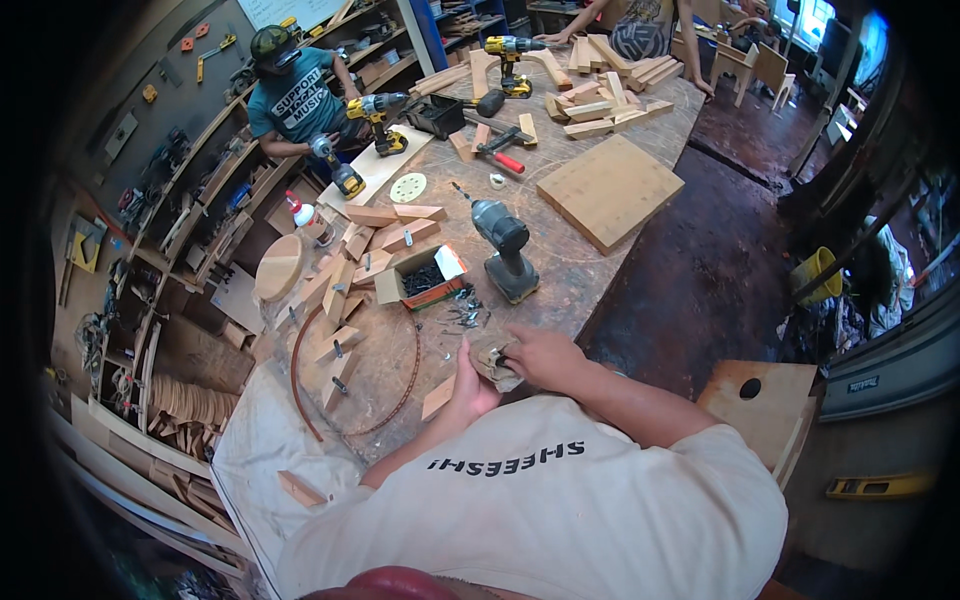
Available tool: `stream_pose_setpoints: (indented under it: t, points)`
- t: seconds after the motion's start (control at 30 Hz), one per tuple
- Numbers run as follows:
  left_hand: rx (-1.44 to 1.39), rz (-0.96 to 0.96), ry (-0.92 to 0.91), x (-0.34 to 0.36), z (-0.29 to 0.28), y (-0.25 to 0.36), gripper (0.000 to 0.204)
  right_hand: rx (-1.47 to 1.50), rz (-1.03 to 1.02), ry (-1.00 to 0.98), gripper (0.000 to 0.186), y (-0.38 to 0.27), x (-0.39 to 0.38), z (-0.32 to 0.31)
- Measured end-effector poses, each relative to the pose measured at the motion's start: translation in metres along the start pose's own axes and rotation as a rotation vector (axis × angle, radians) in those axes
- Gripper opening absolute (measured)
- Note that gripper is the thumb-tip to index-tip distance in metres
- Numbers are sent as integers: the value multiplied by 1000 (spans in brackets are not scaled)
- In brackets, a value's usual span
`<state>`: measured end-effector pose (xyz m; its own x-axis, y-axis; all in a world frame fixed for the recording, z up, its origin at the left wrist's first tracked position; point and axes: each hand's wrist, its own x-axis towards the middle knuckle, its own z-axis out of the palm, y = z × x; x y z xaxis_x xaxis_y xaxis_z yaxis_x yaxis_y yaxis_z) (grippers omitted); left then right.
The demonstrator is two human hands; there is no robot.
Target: The person attaches metal brackets to wooden blocks, positioning screws through the brackets and securing them with a power drill.
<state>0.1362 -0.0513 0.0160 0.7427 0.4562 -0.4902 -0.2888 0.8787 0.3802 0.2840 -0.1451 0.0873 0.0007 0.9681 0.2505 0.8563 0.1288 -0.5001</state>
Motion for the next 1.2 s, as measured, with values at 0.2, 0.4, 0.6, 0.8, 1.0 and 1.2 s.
stream_pose_setpoints:
  t: [0.2,0.4,0.6,0.8,1.0,1.2]
  points:
    - [20,7,7,15,-15,-1,55,-136,229,-287,31,7,4,8]
    - [27,-64,-27,20,-19,-10,54,-49,217,-266,32,16,-6,8]
    - [105,-128,-98,29,-17,-12,47,81,312,-116,25,30,-19,11]
    - [149,-124,-40,36,-28,-23,48,53,389,-153,24,29,-22,7]
    - [133,-96,18,32,-38,-23,46,0,401,-210,26,27,-13,14]
    - [105,-59,13,24,-38,-18,37,37,412,-336,27,27,0,14]
